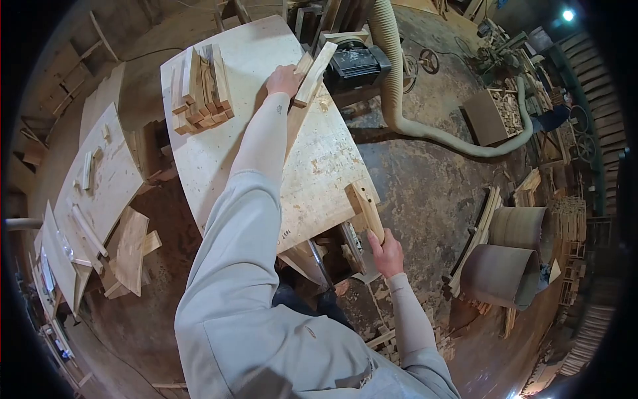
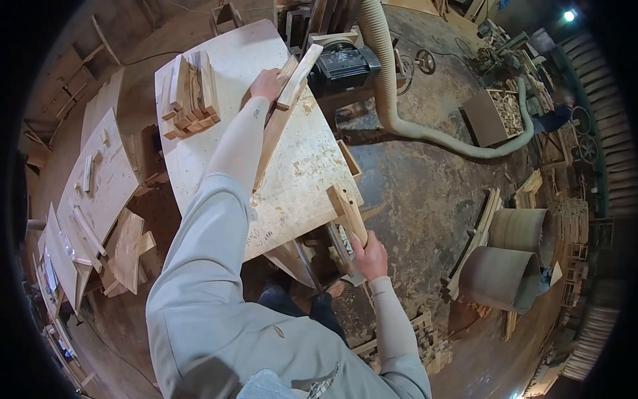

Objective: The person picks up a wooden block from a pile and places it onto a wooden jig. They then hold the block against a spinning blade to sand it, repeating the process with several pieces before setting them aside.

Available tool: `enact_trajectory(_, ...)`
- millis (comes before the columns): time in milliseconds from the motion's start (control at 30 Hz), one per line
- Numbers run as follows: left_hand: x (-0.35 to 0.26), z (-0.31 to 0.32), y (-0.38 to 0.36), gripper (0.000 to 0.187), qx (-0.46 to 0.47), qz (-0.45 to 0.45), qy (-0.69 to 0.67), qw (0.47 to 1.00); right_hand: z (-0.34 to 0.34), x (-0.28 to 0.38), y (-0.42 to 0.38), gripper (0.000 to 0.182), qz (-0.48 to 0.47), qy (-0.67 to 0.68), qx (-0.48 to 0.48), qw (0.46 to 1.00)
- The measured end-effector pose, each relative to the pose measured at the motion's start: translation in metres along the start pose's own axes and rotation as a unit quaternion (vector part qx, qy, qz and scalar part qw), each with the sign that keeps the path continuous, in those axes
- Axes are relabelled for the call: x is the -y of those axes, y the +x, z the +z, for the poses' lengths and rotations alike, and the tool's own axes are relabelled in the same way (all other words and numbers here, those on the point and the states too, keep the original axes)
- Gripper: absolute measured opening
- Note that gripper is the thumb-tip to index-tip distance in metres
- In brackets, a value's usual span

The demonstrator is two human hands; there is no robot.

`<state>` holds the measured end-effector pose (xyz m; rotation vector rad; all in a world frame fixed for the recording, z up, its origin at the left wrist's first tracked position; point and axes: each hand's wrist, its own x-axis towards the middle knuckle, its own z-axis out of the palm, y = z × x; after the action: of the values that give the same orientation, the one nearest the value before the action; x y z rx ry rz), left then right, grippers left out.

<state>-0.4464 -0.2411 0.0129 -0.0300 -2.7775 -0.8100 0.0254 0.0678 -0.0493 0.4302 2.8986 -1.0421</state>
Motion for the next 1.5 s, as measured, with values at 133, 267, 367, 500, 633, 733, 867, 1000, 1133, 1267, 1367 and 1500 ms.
enact_trajectory(133,0.001,-0.002,-0.004,0.045,-0.009,-0.006,-0.004,1.0,-0.011,0.009,-0.003,0.047,0.003,0.032,0.013,0.999)
enact_trajectory(267,0.002,0.004,-0.007,0.043,-0.028,0.016,0.003,0.999,-0.011,0.015,-0.005,0.048,0.013,0.028,0.012,0.999)
enact_trajectory(367,0.001,0.008,-0.016,0.041,-0.047,0.018,-0.013,0.999,-0.013,0.011,-0.006,0.047,0.001,-0.003,-0.001,1.0)
enact_trajectory(500,0.007,0.008,-0.023,0.038,-0.075,0.026,-0.114,0.99,-0.013,0.008,-0.006,0.046,0.007,-0.019,0.006,1.0)
enact_trajectory(633,0.008,-0.001,-0.024,0.035,-0.118,0.054,-0.084,0.988,-0.027,0.019,-0.008,0.042,0.001,0.005,0.008,1.0)
enact_trajectory(733,0.005,-0.017,-0.033,0.036,-0.109,0.098,-0.011,0.989,-0.032,0.028,-0.009,0.042,0.012,0.002,0.013,1.0)
enact_trajectory(867,0.019,-0.005,-0.046,0.04,-0.122,0.008,-0.077,0.99,-0.04,0.036,-0.009,0.041,0.025,0.0,0.029,0.999)
enact_trajectory(1000,0.026,0.003,-0.041,0.04,-0.003,-0.044,-0.077,0.996,-0.045,0.036,-0.007,0.041,0.035,-0.008,0.043,0.998)
enact_trajectory(1133,0.024,0.02,-0.021,0.037,-0.023,-0.054,-0.093,0.994,-0.05,0.039,-0.008,0.047,0.032,-0.023,0.05,0.998)
enact_trajectory(1267,0.026,0.035,0.009,0.035,-0.019,-0.052,-0.121,0.991,-0.047,0.038,-0.007,0.046,0.04,-0.024,0.057,0.997)
enact_trajectory(1367,0.027,0.04,0.018,0.035,-0.014,-0.053,-0.13,0.99,-0.046,0.037,-0.006,0.044,0.038,-0.021,0.053,0.998)
enact_trajectory(1500,0.022,0.035,0.015,0.035,-0.052,-0.029,-0.119,0.991,-0.04,0.036,-0.004,0.04,0.031,-0.005,0.052,0.998)
